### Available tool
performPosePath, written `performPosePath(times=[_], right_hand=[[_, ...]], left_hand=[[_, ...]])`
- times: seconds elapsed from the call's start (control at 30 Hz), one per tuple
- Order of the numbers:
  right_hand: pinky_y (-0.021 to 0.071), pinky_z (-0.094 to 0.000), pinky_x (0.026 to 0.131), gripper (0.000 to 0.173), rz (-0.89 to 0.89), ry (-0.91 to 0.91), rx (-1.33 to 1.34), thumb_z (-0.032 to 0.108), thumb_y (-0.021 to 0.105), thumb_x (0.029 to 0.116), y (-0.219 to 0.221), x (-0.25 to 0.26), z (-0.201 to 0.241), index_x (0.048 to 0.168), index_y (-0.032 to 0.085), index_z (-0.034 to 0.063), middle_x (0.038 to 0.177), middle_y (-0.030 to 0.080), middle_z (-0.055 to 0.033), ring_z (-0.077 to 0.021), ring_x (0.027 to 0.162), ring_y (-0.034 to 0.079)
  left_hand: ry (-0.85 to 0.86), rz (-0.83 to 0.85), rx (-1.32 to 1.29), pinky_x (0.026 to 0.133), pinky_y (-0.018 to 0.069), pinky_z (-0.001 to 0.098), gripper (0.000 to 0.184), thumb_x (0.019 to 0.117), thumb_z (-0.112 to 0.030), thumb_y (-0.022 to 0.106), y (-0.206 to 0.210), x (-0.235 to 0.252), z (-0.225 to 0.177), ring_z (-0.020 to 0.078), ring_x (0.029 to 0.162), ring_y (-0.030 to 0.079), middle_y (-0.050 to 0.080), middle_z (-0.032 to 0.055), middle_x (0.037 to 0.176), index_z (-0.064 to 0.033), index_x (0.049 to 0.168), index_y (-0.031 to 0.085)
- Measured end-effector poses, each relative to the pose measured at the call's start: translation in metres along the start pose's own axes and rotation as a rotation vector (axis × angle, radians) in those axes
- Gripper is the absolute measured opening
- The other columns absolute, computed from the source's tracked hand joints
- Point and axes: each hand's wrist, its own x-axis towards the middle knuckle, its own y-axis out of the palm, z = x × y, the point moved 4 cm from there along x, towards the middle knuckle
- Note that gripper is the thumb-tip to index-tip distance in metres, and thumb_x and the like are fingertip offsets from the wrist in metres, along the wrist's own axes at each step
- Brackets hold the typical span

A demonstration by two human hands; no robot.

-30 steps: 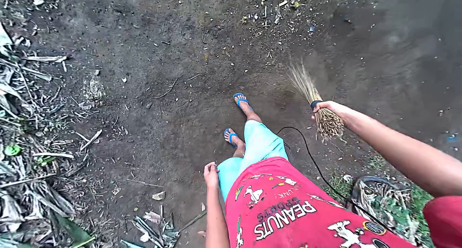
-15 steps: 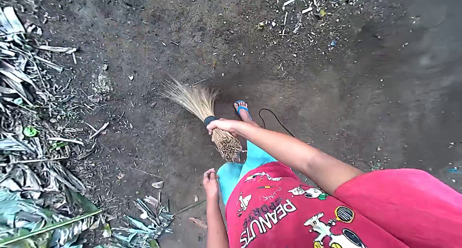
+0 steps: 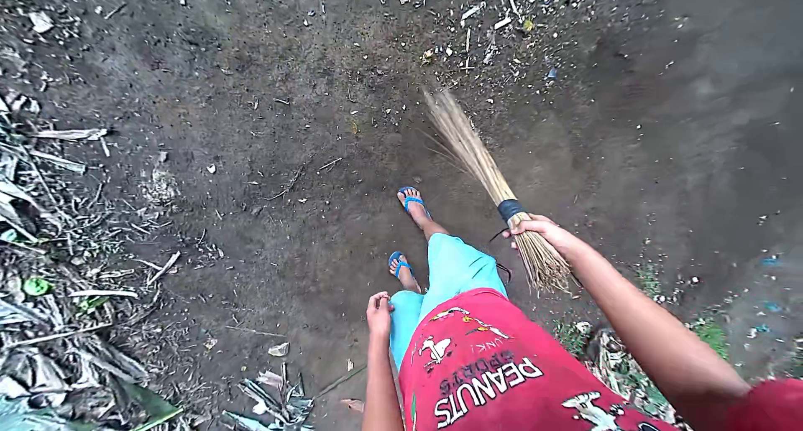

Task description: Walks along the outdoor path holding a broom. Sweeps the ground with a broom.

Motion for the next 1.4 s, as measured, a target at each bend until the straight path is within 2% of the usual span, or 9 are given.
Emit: performPosePath(times=[0.1, 0.2, 0.33, 0.5, 0.73, 0.9, 1.03, 1.3, 1.4], right_hand=[[0.0574, -0.0302, 0.060, 0.007, -0.292, 0.028, 0.102, 0.010, 0.052, 0.0987, -0.052, 0.049, 0.022, 0.104, 0.054, 0.0072, 0.077, 0.063, -0.0067, -0.0160, 0.064, 0.065], [0.0542, -0.0352, 0.061, 0.017, -0.350, 0.052, 0.028, 0.024, 0.051, 0.1003, -0.037, 0.107, 0.033, 0.108, 0.055, 0.0095, 0.082, 0.062, -0.0059, -0.0157, 0.068, 0.062], [0.0564, -0.0387, 0.074, 0.029, 0.052, 0.132, -0.254, 0.018, 0.059, 0.0995, 0.104, 0.132, -0.011, 0.123, 0.056, 0.0020, 0.095, 0.064, -0.0108, -0.0193, 0.079, 0.064], [0.0600, -0.0343, 0.068, 0.008, 0.565, 0.133, -0.016, 0.006, 0.055, 0.0970, 0.219, 0.086, -0.025, 0.105, 0.053, 0.0054, 0.080, 0.065, -0.0067, -0.0173, 0.069, 0.067], [0.0577, -0.0309, 0.056, 0.020, 0.317, 0.024, 0.617, 0.021, 0.043, 0.0944, 0.030, 0.022, -0.027, 0.108, 0.052, 0.0091, 0.088, 0.066, -0.0075, -0.0161, 0.065, 0.066], [0.0567, -0.0314, 0.055, 0.005, -0.411, -0.002, 0.205, 0.012, 0.052, 0.0973, -0.079, 0.045, 0.017, 0.097, 0.055, 0.0080, 0.073, 0.064, -0.0050, -0.0152, 0.060, 0.065], [0.0518, -0.0374, 0.060, 0.017, -0.537, 0.028, 0.157, 0.024, 0.057, 0.0962, -0.074, 0.117, 0.065, 0.105, 0.057, 0.0098, 0.082, 0.060, -0.0055, -0.0160, 0.067, 0.060], [0.0601, -0.0352, 0.068, 0.021, 0.480, 0.081, -0.160, 0.008, 0.057, 0.0950, 0.201, 0.099, 0.016, 0.114, 0.050, 0.0052, 0.082, 0.062, -0.0057, -0.0167, 0.069, 0.066], [0.0585, -0.0307, 0.059, 0.015, 0.674, 0.090, -0.076, 0.008, 0.048, 0.0978, 0.226, 0.074, 0.034, 0.112, 0.052, 0.0057, 0.080, 0.066, -0.0050, -0.0148, 0.064, 0.066]], left_hand=[[-0.059, 0.019, 0.025, 0.075, 0.0521, 0.0442, 0.032, 0.1102, -0.016, 0.041, 0.002, -0.003, 0.010, 0.0274, 0.092, 0.064, 0.064, 0.0215, 0.117, 0.0032, 0.129, 0.058], [-0.039, 0.018, 0.029, 0.076, 0.0522, 0.0450, 0.030, 0.1100, -0.015, 0.041, -0.005, -0.014, 0.001, 0.0271, 0.091, 0.063, 0.064, 0.0211, 0.115, 0.0043, 0.126, 0.059], [0.038, -0.032, 0.035, 0.075, 0.0539, 0.0395, 0.030, 0.1084, -0.011, 0.040, -0.026, -0.026, -0.018, 0.0228, 0.089, 0.065, 0.065, 0.0193, 0.114, 0.0052, 0.124, 0.059], [0.049, -0.100, 0.032, 0.074, 0.0531, 0.0394, 0.030, 0.1094, -0.012, 0.040, -0.036, -0.022, -0.058, 0.0230, 0.089, 0.064, 0.065, 0.0194, 0.114, 0.0052, 0.126, 0.058], [0.138, 0.017, 0.106, 0.081, 0.0543, 0.0369, 0.027, 0.1085, -0.010, 0.042, -0.024, 0.003, -0.101, 0.0204, 0.089, 0.065, 0.065, 0.0185, 0.112, 0.0059, 0.123, 0.058], [0.132, 0.091, 0.185, 0.082, 0.0541, 0.0380, 0.029, 0.1089, -0.011, 0.042, -0.018, 0.024, -0.124, 0.0229, 0.092, 0.065, 0.063, 0.0204, 0.116, 0.0056, 0.127, 0.057], [0.182, 0.047, 0.131, 0.076, 0.0536, 0.0361, 0.030, 0.1082, -0.012, 0.041, -0.028, 0.010, -0.134, 0.0201, 0.091, 0.065, 0.065, 0.0168, 0.115, 0.0035, 0.128, 0.057], [0.002, -0.039, 0.145, 0.075, 0.0519, 0.0438, 0.030, 0.1079, -0.009, 0.041, -0.059, -0.012, -0.054, 0.0266, 0.090, 0.063, 0.065, 0.0214, 0.114, 0.0057, 0.128, 0.057], [-0.057, -0.024, 0.186, 0.078, 0.0530, 0.0467, 0.032, 0.1099, -0.015, 0.041, -0.060, -0.001, -0.052, 0.0289, 0.093, 0.065, 0.065, 0.0228, 0.117, 0.0046, 0.130, 0.057]])
